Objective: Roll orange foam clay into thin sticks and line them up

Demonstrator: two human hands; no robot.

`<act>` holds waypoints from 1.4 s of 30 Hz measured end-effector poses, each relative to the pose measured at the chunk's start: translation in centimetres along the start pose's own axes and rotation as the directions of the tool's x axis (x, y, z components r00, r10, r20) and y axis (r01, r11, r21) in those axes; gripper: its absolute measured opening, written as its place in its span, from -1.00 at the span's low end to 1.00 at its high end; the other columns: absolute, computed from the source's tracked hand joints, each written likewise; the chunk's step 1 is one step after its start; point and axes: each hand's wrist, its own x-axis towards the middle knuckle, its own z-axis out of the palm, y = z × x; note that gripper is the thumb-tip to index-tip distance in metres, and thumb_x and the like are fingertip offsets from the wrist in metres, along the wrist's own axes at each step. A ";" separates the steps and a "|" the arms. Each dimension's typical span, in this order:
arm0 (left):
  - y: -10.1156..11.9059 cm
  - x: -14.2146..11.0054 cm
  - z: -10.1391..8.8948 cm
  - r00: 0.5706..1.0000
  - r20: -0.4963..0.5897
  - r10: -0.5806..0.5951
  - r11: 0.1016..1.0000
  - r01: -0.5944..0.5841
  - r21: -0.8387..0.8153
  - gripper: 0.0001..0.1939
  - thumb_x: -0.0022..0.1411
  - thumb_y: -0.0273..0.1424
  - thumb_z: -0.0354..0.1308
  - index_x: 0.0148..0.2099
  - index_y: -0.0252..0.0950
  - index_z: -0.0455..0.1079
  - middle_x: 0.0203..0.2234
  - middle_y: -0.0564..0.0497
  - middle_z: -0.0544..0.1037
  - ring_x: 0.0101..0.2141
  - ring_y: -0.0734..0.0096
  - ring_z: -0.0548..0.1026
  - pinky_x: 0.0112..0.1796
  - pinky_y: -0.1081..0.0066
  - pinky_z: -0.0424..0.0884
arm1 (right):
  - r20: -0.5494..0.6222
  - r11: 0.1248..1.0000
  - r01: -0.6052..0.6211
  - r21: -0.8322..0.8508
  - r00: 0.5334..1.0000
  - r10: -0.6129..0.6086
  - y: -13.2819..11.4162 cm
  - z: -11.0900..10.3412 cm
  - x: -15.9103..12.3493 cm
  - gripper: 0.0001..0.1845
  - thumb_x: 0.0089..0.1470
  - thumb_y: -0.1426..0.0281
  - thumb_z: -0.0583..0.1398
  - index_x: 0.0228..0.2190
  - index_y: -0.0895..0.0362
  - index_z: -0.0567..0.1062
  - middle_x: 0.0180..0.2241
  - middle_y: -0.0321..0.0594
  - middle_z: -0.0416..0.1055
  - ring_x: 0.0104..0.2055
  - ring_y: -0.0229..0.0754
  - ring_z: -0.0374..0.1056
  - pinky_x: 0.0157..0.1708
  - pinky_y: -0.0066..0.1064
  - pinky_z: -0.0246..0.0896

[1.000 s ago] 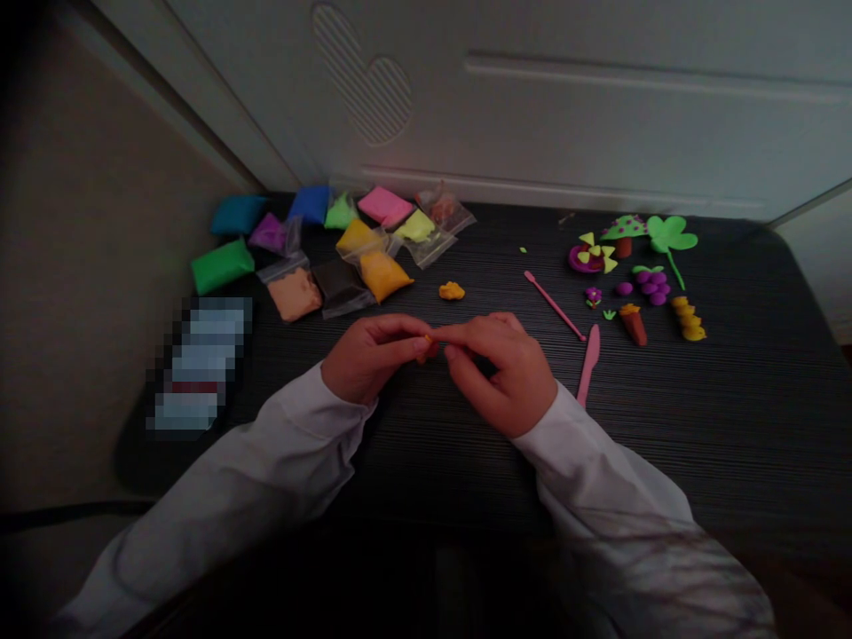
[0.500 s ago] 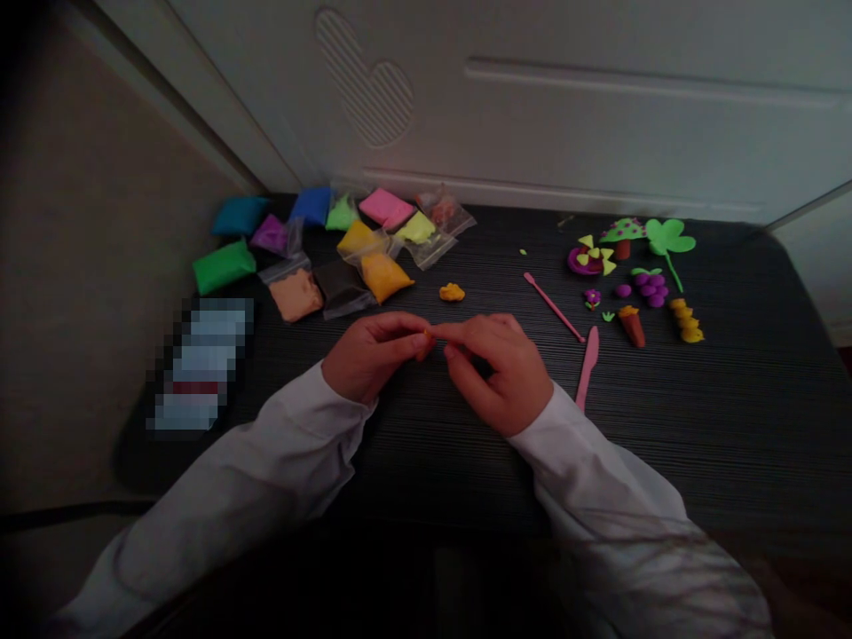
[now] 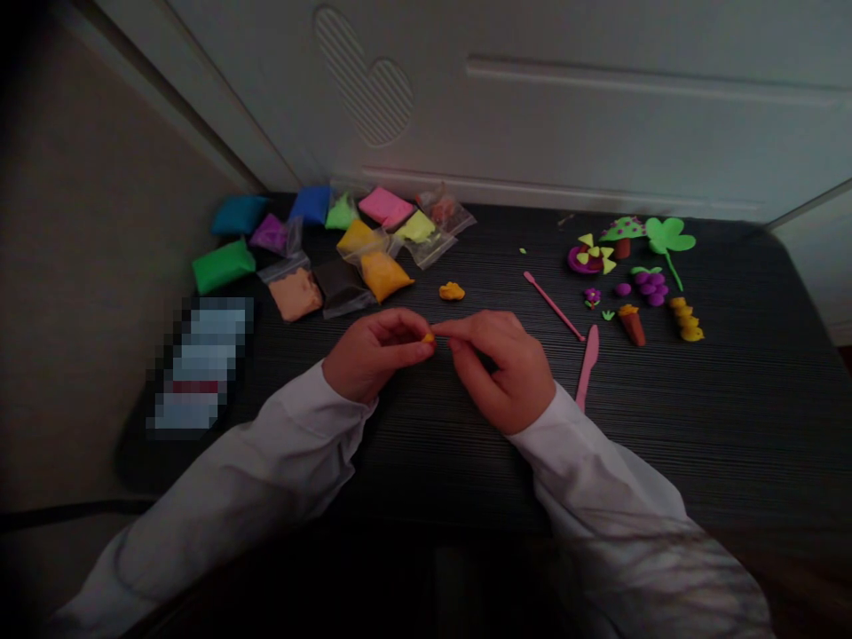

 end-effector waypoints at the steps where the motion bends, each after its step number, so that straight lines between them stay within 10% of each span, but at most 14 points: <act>1: 0.0 0.0 0.0 1.000 -0.001 0.006 1.000 -0.006 0.000 -0.80 -0.18 -0.45 0.30 -0.43 -0.34 0.36 -0.53 0.13 0.44 -0.47 0.63 0.36 -0.37 0.51 0.24 | -0.004 1.000 0.014 -0.007 1.000 -0.014 0.0 0.0 0.0 -0.70 0.01 0.52 0.06 -0.20 0.05 0.41 -0.38 -0.26 0.42 -0.30 -0.24 0.32 -0.24 -0.32 0.20; 18: -0.1 0.2 -0.1 0.997 -0.046 0.065 0.997 -0.063 0.054 -0.78 -0.17 -0.44 0.28 -0.43 -0.34 0.32 -0.54 0.14 0.39 -0.48 0.63 0.33 -0.39 0.52 0.23 | 0.026 0.982 0.120 -0.146 0.993 -0.118 0.4 0.5 -0.2 -0.69 -0.03 0.54 0.07 -0.20 0.11 0.41 -0.36 -0.22 0.44 -0.33 -0.23 0.33 -0.23 -0.28 0.14; 28: 0.0 -0.3 0.6 0.983 -0.038 0.179 0.950 -0.163 0.265 -0.78 -0.13 -0.42 0.26 -0.40 -0.34 0.30 -0.55 0.12 0.37 -0.51 0.62 0.31 -0.44 0.52 0.25 | -0.034 0.987 -0.152 -0.058 0.988 0.150 0.1 0.7 0.1 -0.82 -0.01 0.36 0.13 -0.31 0.09 0.45 -0.42 -0.26 0.44 -0.37 -0.24 0.34 -0.32 -0.35 0.21; 42: -0.3 -0.3 0.6 0.975 -0.003 0.222 0.916 -0.207 0.344 -0.78 -0.06 -0.41 0.22 -0.30 -0.33 0.32 -0.46 0.07 0.42 -0.42 0.58 0.37 -0.36 0.52 0.30 | -0.019 0.974 -0.227 -0.004 0.974 0.227 0.3 0.7 0.1 -0.85 -0.02 0.32 0.14 -0.38 0.09 0.48 -0.41 -0.29 0.46 -0.36 -0.24 0.35 -0.31 -0.37 0.22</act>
